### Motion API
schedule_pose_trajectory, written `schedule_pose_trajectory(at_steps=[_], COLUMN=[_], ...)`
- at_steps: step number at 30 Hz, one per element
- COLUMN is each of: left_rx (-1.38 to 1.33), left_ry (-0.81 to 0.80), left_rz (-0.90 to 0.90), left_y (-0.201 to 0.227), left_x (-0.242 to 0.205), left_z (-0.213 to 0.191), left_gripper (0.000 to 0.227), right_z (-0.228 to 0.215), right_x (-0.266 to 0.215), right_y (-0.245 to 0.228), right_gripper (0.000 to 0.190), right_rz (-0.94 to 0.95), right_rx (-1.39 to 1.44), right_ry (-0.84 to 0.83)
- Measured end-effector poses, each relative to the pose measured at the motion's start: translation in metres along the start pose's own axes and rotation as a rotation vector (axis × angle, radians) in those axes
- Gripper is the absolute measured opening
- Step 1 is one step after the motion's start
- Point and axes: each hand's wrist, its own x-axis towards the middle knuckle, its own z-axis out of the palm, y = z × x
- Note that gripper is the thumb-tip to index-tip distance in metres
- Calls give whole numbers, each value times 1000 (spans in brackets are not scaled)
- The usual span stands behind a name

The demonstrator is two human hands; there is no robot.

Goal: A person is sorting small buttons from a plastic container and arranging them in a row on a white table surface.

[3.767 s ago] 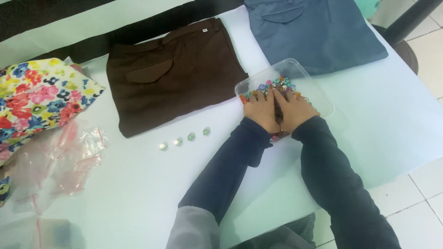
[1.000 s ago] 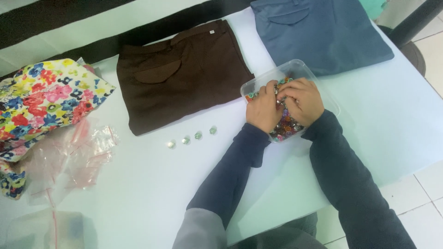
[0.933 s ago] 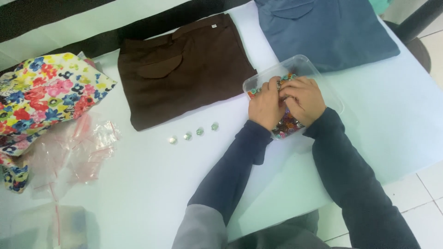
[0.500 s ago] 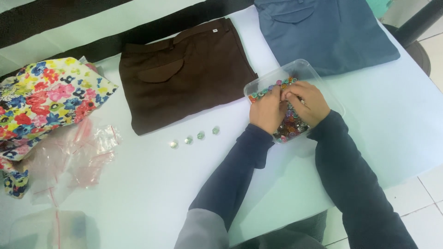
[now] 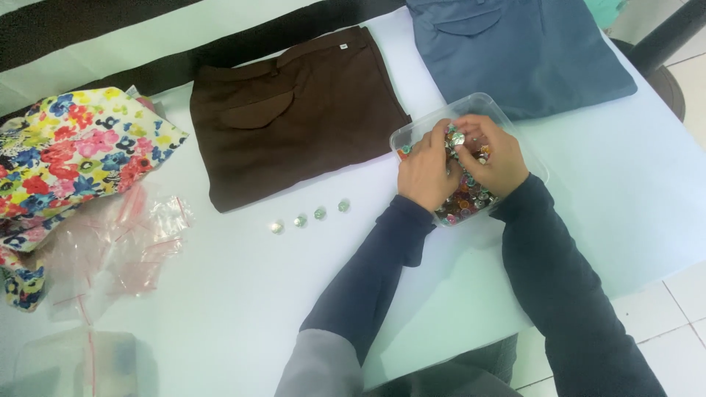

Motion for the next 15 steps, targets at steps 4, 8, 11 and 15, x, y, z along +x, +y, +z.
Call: schedule_pose_trajectory(at_steps=[4,8,11,15], left_rx=[4,-56,-136,-131], left_ry=[31,94,133,184], left_rz=[13,17,-6,10], left_y=[-3,0,3,-2], left_x=[0,-1,-5,-4], left_z=[5,0,-5,2], left_gripper=[62,45,41,37], right_z=[0,0,1,1], right_x=[1,0,-1,-3], right_y=[0,-2,-4,-8], right_gripper=[40,41,39,39], right_rz=[17,-2,15,61], right_rx=[25,11,4,19], right_ry=[26,44,57,30])
